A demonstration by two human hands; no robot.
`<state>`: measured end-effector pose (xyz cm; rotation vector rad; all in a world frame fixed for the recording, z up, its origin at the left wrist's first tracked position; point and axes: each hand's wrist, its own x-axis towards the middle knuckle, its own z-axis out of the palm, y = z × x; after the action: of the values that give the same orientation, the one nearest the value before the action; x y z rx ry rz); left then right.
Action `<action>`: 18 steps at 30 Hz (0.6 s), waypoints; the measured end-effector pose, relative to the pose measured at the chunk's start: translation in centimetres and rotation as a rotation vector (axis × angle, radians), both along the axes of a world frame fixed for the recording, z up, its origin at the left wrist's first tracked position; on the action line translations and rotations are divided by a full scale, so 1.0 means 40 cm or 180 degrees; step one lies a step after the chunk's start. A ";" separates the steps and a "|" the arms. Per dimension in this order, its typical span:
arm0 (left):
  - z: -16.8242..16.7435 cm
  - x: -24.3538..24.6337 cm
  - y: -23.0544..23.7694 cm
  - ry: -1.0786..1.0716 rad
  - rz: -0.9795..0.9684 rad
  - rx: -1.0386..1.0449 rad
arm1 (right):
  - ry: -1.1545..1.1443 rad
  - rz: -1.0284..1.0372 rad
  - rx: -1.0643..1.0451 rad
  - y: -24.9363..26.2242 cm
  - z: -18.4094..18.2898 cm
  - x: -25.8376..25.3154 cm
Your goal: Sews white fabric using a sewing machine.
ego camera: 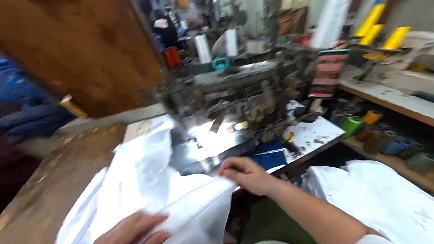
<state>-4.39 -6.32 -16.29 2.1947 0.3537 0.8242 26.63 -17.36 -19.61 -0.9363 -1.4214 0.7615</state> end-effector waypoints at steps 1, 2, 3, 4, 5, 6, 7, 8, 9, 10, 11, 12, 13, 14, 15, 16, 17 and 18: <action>0.002 0.002 -0.020 0.0043 0.0293 0.0460 | -0.0044 -0.0015 0.0252 -0.002 -0.010 -0.006; -0.004 0.009 -0.038 -0.0022 0.0625 0.0880 | -0.0142 -0.0025 0.0453 -0.007 -0.019 -0.010; -0.013 0.016 -0.048 -0.0155 0.0888 0.1247 | -0.0357 -0.0050 0.0635 -0.013 -0.025 -0.010; -0.022 0.018 -0.054 -0.0272 0.1067 0.1535 | -0.0633 -0.0128 0.0828 -0.016 -0.028 -0.013; -0.031 0.015 -0.058 -0.0359 0.1172 0.1742 | -0.0936 -0.0281 0.0988 -0.021 -0.031 -0.019; -0.039 0.010 -0.061 -0.0409 0.1239 0.1893 | -0.1246 -0.0493 0.1110 -0.026 -0.032 -0.026; -0.047 0.005 -0.063 -0.0429 0.1281 0.2013 | -0.1506 -0.0706 0.1214 -0.032 -0.034 -0.034; -0.053 0.001 -0.065 -0.0426 0.1302 0.2119 | -0.1693 -0.0867 0.1309 -0.036 -0.036 -0.041; -0.057 -0.003 -0.066 -0.0403 0.1318 0.2224 | -0.1823 -0.0980 0.1377 -0.039 -0.037 -0.045; -0.060 -0.006 -0.067 -0.0373 0.1334 0.2312 | -0.1920 -0.1071 0.1421 -0.041 -0.040 -0.047; -0.065 -0.009 -0.069 -0.0348 0.1353 0.2372 | -0.1995 -0.1140 0.1442 -0.045 -0.043 -0.048; -0.070 -0.012 -0.070 -0.0349 0.1380 0.2403 | -0.2044 -0.1194 0.1465 -0.049 -0.045 -0.047; -0.077 -0.014 -0.070 -0.0386 0.1403 0.2382 | -0.2073 -0.1244 0.1488 -0.053 -0.046 -0.048; -0.087 -0.014 -0.070 -0.0476 0.1410 0.2276 | -0.2096 -0.1288 0.1509 -0.058 -0.046 -0.049; -0.099 -0.011 -0.069 -0.0611 0.1382 0.2026 | -0.2134 -0.1323 0.1522 -0.064 -0.045 -0.049; -0.110 -0.003 -0.071 -0.0788 0.1289 0.1598 | -0.2186 -0.1342 0.1512 -0.070 -0.045 -0.050; -0.120 0.011 -0.073 -0.1039 0.1112 0.1019 | -0.2210 -0.1333 0.1482 -0.075 -0.047 -0.053; -0.126 0.032 -0.076 -0.1393 0.0907 0.0350 | -0.2198 -0.1288 0.1414 -0.078 -0.053 -0.058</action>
<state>-3.10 -9.36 -21.33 2.0137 0.4122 1.4771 24.32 -20.48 -21.71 -1.1286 -1.8030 -0.2143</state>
